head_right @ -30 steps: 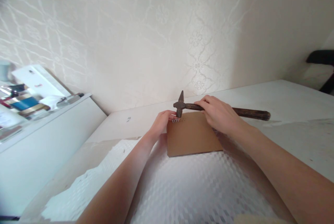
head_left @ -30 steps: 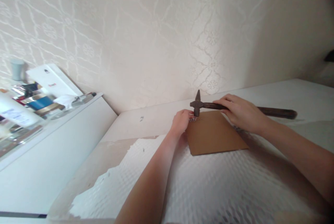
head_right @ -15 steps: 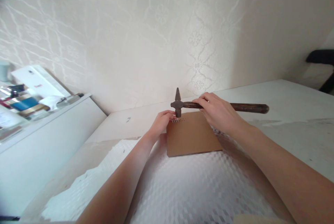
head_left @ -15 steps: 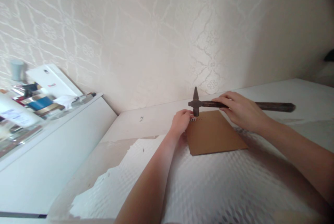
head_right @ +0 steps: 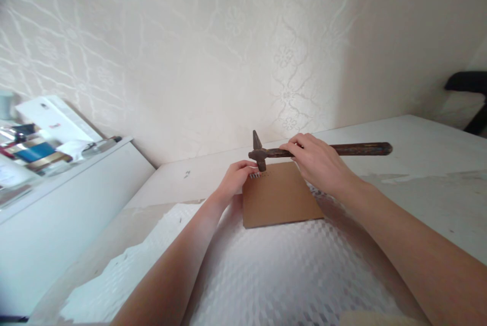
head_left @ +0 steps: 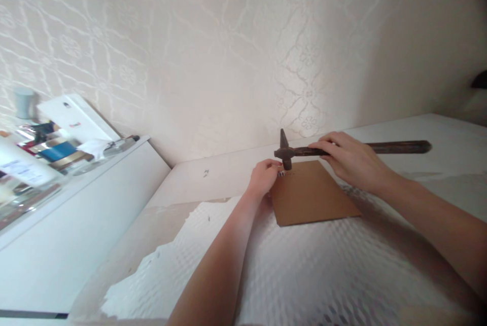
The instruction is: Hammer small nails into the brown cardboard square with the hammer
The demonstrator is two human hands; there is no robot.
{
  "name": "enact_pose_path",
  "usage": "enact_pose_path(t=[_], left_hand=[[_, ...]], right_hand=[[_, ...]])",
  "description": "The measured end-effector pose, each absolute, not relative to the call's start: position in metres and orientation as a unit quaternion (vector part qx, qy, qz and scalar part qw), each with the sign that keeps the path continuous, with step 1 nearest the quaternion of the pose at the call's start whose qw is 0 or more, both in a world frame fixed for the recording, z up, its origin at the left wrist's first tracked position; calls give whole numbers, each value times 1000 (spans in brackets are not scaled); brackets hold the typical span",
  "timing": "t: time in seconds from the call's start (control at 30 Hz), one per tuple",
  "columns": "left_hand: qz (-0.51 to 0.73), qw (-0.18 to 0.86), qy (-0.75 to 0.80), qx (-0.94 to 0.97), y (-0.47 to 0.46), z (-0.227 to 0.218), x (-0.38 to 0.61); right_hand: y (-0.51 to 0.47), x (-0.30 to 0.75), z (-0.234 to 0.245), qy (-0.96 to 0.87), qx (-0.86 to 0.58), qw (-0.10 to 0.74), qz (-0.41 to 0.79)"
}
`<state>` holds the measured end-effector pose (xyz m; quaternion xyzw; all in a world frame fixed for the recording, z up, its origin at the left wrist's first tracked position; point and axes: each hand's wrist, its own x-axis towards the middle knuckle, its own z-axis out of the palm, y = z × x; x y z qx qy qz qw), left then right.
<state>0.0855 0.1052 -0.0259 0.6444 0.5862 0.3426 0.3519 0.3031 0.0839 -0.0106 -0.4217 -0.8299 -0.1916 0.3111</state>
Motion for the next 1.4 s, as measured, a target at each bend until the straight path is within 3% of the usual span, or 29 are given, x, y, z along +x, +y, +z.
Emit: enact_pose_path(t=[0.43, 1.4], left_hand=[[327, 348, 584, 657, 107, -31, 83], [334, 355, 568, 663, 108, -33, 83]], right_hand=[[85, 304, -9, -821, -412, 349, -187], [86, 305, -10, -836, -403, 343, -149]])
